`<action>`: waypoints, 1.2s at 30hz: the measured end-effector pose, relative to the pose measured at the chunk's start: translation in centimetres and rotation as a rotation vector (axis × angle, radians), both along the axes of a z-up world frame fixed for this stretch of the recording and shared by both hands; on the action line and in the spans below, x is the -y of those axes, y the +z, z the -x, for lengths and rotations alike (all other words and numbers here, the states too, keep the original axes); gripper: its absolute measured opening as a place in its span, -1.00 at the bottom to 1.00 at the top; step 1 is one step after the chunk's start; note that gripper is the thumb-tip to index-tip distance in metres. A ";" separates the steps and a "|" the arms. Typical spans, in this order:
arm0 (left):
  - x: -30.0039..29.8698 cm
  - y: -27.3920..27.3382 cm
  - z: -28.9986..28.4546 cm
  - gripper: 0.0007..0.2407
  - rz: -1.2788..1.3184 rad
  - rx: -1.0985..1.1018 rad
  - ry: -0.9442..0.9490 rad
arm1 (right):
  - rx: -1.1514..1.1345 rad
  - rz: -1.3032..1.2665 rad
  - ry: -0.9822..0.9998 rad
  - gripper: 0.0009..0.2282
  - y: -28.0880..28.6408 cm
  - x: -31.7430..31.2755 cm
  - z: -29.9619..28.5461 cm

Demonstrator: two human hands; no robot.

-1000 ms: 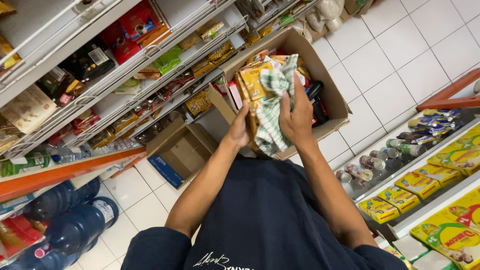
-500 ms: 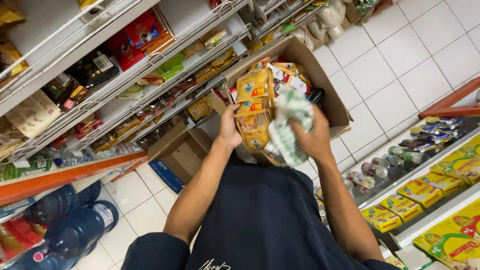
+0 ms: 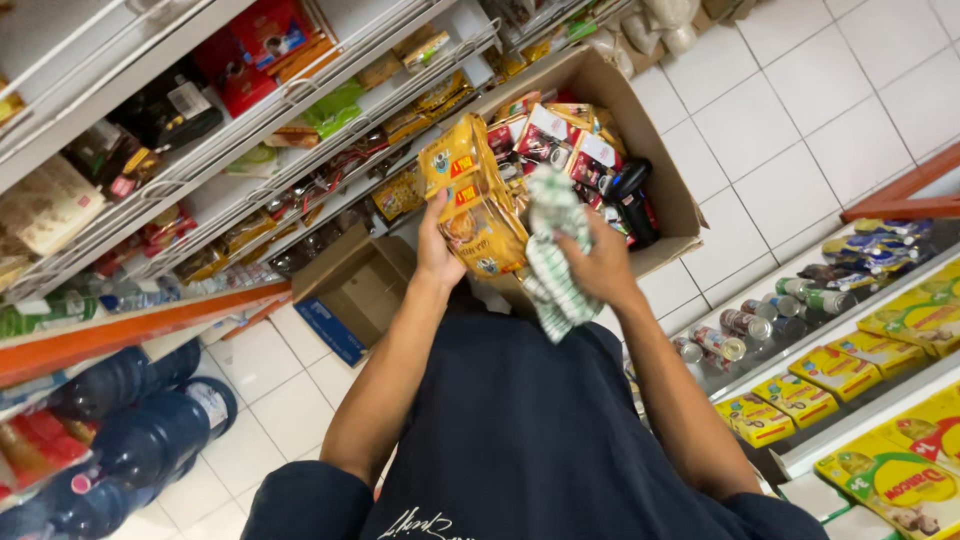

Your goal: The person scans individual food product packages from a cardboard box using a handheld barcode scanner and places them onto store shelves.

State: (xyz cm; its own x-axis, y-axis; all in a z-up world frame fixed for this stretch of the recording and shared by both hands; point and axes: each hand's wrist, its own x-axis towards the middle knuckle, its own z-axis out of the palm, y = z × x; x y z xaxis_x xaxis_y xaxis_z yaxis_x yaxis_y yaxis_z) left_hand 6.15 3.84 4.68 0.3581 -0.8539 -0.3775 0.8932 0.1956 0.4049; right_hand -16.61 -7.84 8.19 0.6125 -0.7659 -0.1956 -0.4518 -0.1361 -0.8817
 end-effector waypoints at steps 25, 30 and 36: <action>-2.5 20.0 -4.5 -0.54 -0.207 1.228 0.375 | 0.774 -0.146 0.442 -0.28 10.6 -1.0 -11.5; -5.7 27.3 -5.6 -0.23 -0.013 1.731 0.329 | 1.046 -0.055 0.432 -0.30 14.7 -2.2 -15.3; -7.5 36.6 -7.8 -0.16 -0.065 1.938 0.464 | 1.218 0.153 0.460 -0.28 23.5 -2.4 -20.8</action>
